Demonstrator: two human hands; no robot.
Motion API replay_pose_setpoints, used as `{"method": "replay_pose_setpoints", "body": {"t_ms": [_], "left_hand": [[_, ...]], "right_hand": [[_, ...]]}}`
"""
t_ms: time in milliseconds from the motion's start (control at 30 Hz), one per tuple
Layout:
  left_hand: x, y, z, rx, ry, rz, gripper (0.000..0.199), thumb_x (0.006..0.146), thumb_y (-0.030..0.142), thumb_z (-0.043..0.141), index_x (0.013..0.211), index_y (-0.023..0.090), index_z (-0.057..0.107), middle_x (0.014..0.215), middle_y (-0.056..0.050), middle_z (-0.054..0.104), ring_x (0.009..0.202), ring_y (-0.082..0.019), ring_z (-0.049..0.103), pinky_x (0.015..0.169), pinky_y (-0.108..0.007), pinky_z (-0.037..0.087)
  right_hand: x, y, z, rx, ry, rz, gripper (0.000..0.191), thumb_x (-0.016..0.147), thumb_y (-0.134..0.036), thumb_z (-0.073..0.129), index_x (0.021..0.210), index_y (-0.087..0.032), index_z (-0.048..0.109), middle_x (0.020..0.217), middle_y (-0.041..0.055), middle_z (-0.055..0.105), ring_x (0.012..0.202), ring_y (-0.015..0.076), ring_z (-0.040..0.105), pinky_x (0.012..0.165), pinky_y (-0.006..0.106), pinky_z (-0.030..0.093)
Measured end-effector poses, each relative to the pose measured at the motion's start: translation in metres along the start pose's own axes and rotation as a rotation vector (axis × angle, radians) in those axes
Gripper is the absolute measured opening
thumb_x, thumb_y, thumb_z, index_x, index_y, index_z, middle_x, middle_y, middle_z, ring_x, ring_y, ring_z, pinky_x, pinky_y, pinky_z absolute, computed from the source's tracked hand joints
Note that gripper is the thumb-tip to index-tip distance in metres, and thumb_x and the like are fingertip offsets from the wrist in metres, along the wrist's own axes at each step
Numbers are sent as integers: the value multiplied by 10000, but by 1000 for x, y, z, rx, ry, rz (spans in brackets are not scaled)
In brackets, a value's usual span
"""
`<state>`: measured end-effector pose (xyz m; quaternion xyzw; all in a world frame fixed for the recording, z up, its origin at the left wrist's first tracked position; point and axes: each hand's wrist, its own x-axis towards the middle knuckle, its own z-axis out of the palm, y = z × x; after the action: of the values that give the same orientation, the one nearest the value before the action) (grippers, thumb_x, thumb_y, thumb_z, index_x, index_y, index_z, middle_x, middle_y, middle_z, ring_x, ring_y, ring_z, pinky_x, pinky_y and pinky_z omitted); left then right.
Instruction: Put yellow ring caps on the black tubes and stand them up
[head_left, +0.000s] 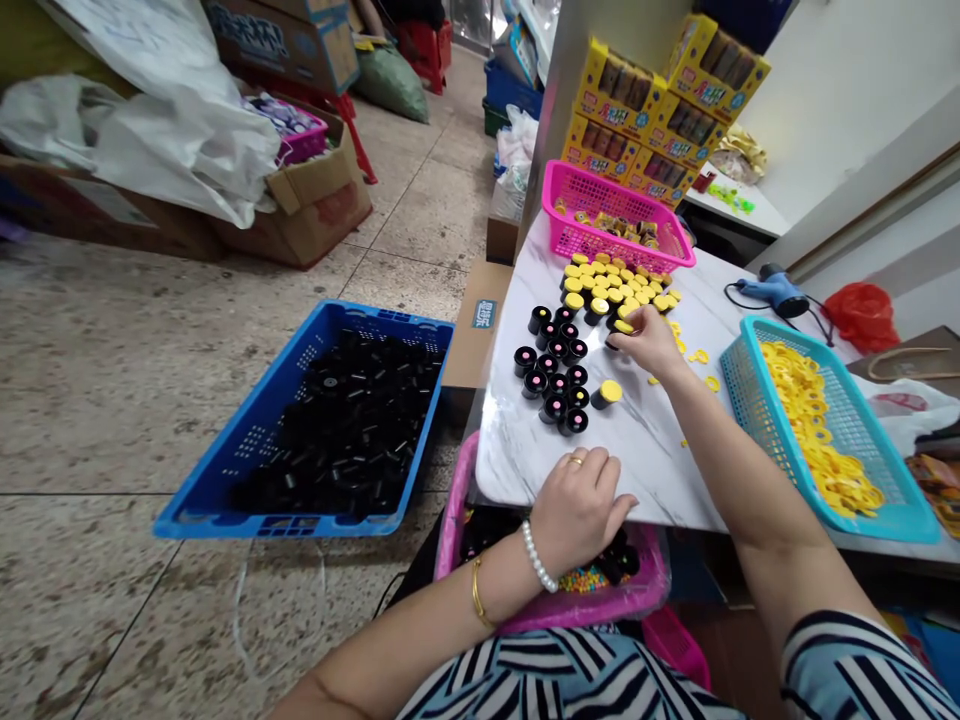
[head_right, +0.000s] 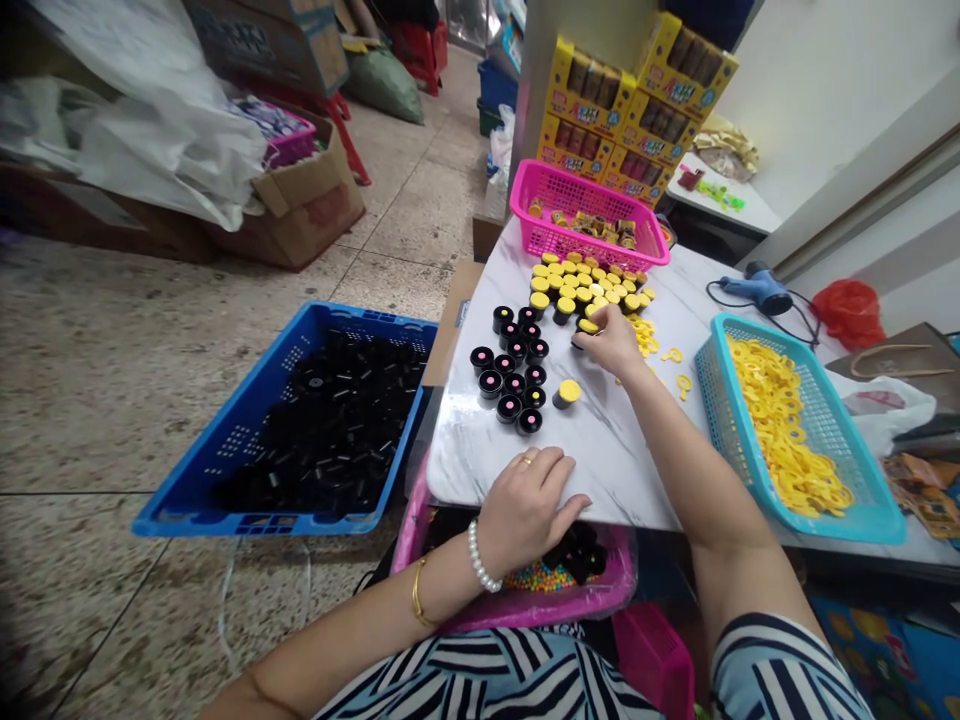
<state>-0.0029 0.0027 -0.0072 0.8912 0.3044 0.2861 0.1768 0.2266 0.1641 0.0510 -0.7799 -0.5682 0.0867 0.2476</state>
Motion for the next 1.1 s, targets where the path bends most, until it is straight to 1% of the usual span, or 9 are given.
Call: {"method": "replay_pose_setpoints", "body": {"t_ms": [100, 167, 333, 467, 667, 767, 833, 967, 1100], "left_hand": [[0, 0, -1, 14, -10, 13, 301, 1005, 453, 592, 1072, 160, 603, 1097, -116, 612, 989, -281, 563, 890, -433, 523], [0, 0, -2, 29, -15, 22, 302, 1007, 451, 587, 1069, 156, 604, 1098, -120, 612, 985, -284, 559, 876, -434, 522], [0, 0, -2, 37, -13, 35, 317, 1006, 443, 588, 1114, 145, 606, 1109, -122, 612, 988, -288, 559, 875, -435, 518], [0, 0, 0, 52, -10, 49, 320, 1005, 438, 588, 1126, 142, 607, 1098, -120, 617, 982, -293, 559, 870, -442, 514], [0, -3, 1, 53, 27, 66, 316, 1000, 437, 605, 1111, 141, 615, 1106, -128, 637, 987, -290, 575, 871, -435, 522], [-3, -6, 1, 32, 54, 132, 295, 1010, 424, 589, 1086, 142, 630, 1075, -124, 659, 958, -280, 584, 864, -432, 529], [-9, -8, 0, 5, 73, 209, 246, 1019, 375, 578, 1082, 145, 640, 1049, -118, 677, 927, -264, 593, 847, -421, 536], [-37, -16, -1, -154, 104, 377, 181, 968, 232, 659, 1129, 151, 646, 1064, -102, 706, 931, -223, 619, 858, -379, 552], [-90, -41, -3, -229, 24, 375, 174, 927, 142, 690, 1098, 166, 663, 1060, -86, 718, 930, -203, 631, 860, -353, 564]], "right_hand": [[-17, 11, -8, 53, 103, -165, 535, 735, -314, 694, 1245, -225, 561, 1070, 46, 656, 887, 195, 622, 813, 346, 533], [-34, 21, -10, 51, 55, -223, 577, 724, -285, 684, 1288, -228, 575, 1100, 65, 647, 899, 212, 618, 830, 383, 547], [-97, 32, -12, 130, -32, -113, 1042, 706, -385, 791, 1614, -281, 291, 1407, 146, 521, 870, 212, 639, 810, 446, 591], [-123, 18, -4, 95, -3, -11, 1355, 631, -589, 873, 1682, -277, 77, 1421, 176, 514, 856, 232, 624, 877, 513, 584], [-65, 6, 15, -112, 40, 43, 1021, 683, -576, 812, 1518, -136, 422, 1300, 183, 607, 1191, 368, 579, 1059, 545, 484], [-34, 2, 22, -173, 62, 89, 790, 706, -571, 791, 1307, -110, 568, 1223, 197, 635, 1165, 376, 594, 1043, 533, 491], [-19, -2, 27, -129, 83, 97, 749, 696, -538, 810, 1266, -115, 572, 1194, 186, 645, 1144, 359, 605, 1032, 512, 504], [0, 0, 33, 58, 131, 114, 982, 650, -435, 864, 1469, -129, 417, 1230, 160, 619, 1199, 347, 600, 1037, 523, 517], [-27, 18, 19, 221, 88, -1, 865, 742, -378, 797, 1507, -176, 450, 1264, 125, 591, 1080, 271, 681, 945, 457, 586]]}}
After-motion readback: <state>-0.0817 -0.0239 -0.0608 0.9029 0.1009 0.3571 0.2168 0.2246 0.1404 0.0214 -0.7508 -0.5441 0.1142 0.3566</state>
